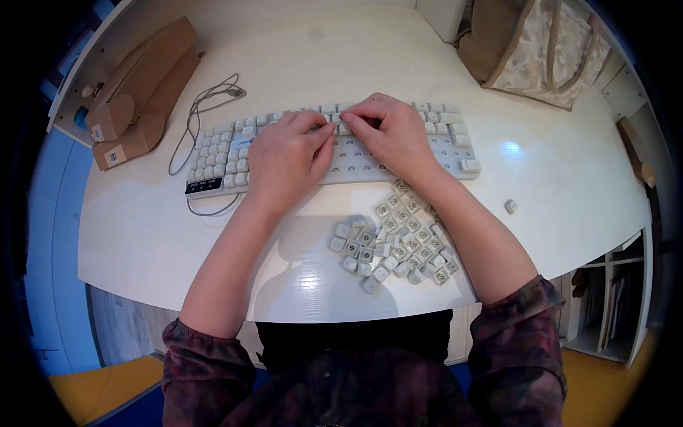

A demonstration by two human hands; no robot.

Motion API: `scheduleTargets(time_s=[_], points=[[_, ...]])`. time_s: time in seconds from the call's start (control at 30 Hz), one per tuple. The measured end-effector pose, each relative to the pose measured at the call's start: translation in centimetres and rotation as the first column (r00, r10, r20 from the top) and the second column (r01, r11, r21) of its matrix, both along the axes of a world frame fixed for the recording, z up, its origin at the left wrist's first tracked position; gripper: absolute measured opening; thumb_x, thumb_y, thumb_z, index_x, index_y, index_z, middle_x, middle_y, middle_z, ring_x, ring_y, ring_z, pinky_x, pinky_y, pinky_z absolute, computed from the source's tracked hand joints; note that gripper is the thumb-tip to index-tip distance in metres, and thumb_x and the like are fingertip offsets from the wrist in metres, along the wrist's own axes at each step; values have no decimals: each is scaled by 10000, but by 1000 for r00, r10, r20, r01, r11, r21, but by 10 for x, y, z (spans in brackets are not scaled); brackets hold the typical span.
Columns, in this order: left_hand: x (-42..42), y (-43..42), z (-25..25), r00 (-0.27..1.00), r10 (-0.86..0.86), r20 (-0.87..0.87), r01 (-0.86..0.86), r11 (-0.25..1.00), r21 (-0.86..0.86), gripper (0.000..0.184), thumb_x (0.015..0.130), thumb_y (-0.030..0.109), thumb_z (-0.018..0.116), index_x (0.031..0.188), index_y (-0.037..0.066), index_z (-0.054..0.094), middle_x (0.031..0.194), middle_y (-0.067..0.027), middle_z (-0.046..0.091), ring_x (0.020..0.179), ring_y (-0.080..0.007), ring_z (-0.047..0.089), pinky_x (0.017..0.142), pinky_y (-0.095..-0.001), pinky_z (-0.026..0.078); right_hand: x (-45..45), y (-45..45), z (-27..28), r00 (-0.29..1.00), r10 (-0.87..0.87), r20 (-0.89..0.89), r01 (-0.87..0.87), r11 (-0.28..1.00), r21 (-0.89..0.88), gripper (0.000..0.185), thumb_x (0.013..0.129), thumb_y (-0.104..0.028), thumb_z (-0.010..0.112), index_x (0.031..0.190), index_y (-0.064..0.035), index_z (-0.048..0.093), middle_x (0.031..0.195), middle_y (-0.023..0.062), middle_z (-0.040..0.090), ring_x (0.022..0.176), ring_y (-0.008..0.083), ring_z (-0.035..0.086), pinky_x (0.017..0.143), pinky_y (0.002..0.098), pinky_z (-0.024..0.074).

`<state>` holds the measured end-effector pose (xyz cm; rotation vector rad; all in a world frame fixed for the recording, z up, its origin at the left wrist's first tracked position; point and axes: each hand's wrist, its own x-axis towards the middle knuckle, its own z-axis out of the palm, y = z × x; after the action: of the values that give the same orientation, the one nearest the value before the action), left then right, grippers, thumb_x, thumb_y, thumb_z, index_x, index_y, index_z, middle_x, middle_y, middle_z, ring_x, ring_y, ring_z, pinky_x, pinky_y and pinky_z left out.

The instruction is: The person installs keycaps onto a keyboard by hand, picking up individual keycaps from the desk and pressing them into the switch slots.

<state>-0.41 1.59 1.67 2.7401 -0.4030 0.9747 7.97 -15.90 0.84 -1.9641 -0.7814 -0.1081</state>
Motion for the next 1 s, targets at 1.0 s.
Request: scheduleTargets(time_s=[1.0], points=[[-34,4,40,508,-516,-689,277,856,-437,235,783,208,814,970,81,749,765,-9,639,618,-138,579,578,-291,444,5,-1,-6,1000,14,7,-14,996,84,197,895,-207,717,976,-38,776,862,75,707,715,164,626,672,297,494]])
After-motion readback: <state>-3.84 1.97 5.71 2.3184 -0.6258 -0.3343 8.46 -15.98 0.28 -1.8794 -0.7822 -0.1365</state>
